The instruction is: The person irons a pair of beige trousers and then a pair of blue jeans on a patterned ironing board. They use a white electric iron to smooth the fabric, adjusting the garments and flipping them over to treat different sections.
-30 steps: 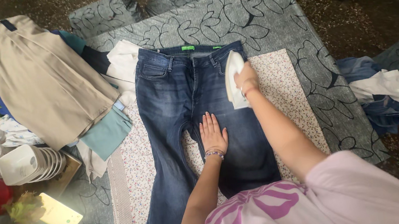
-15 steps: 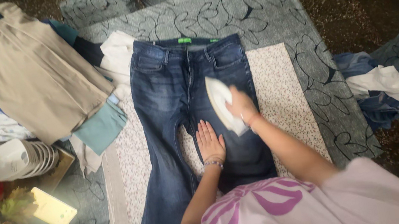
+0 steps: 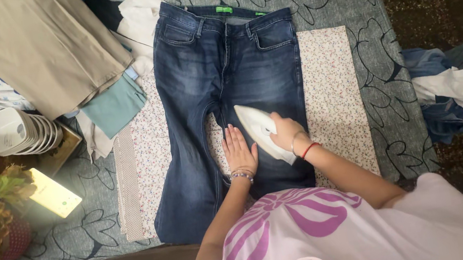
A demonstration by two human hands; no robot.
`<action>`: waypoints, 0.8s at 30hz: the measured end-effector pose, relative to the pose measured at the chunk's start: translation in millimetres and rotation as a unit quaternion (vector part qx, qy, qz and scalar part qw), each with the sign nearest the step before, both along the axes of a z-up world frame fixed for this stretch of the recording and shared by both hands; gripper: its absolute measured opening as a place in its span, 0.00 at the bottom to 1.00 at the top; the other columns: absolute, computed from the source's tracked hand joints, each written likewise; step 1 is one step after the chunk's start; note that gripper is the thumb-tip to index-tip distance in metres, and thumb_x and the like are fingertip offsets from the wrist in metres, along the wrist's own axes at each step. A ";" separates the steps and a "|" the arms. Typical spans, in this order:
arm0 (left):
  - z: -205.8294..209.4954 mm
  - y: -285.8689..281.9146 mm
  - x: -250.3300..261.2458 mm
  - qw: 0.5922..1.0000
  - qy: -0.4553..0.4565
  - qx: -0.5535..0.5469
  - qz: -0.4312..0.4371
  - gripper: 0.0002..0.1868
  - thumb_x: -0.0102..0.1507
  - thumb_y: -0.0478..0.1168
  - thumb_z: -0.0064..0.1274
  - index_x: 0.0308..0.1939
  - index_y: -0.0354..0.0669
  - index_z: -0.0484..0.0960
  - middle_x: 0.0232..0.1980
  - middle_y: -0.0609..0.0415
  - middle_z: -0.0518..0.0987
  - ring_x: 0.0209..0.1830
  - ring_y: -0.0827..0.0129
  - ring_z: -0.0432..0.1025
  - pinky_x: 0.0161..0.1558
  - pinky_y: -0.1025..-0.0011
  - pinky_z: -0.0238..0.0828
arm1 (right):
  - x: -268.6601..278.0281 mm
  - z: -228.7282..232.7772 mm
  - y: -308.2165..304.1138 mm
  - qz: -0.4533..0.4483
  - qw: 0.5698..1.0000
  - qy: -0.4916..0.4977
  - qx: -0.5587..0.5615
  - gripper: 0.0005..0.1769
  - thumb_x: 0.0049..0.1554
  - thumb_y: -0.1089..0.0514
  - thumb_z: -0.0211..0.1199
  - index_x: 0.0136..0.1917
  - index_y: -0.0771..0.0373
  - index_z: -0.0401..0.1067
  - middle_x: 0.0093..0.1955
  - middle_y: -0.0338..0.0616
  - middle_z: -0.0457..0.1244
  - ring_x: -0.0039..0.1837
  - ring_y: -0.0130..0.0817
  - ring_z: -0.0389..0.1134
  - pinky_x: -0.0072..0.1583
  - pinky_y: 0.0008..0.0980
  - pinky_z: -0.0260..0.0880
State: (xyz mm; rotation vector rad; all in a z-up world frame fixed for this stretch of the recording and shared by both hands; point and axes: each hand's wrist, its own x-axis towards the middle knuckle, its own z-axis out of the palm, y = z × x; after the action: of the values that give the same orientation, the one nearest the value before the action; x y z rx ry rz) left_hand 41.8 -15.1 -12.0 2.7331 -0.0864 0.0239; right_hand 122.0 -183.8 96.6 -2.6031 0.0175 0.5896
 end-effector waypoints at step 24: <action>-55.1 -10.4 -9.7 0.915 0.091 -0.339 0.198 0.53 0.51 0.50 0.70 0.69 0.22 0.61 0.68 0.26 0.69 0.68 0.40 0.66 0.68 0.58 0.61 | -40.6 1.3 -138.0 -0.168 0.950 -0.043 0.258 0.18 0.52 0.67 0.63 0.57 0.68 0.70 0.40 0.51 0.69 0.29 0.33 0.69 0.33 0.33 0.70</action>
State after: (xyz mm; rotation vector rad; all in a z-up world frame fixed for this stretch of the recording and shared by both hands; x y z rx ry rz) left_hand 32.0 -25.5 -67.1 2.0008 0.4482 -0.0729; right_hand 81.4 -321.8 97.9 -2.0497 0.2420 0.3038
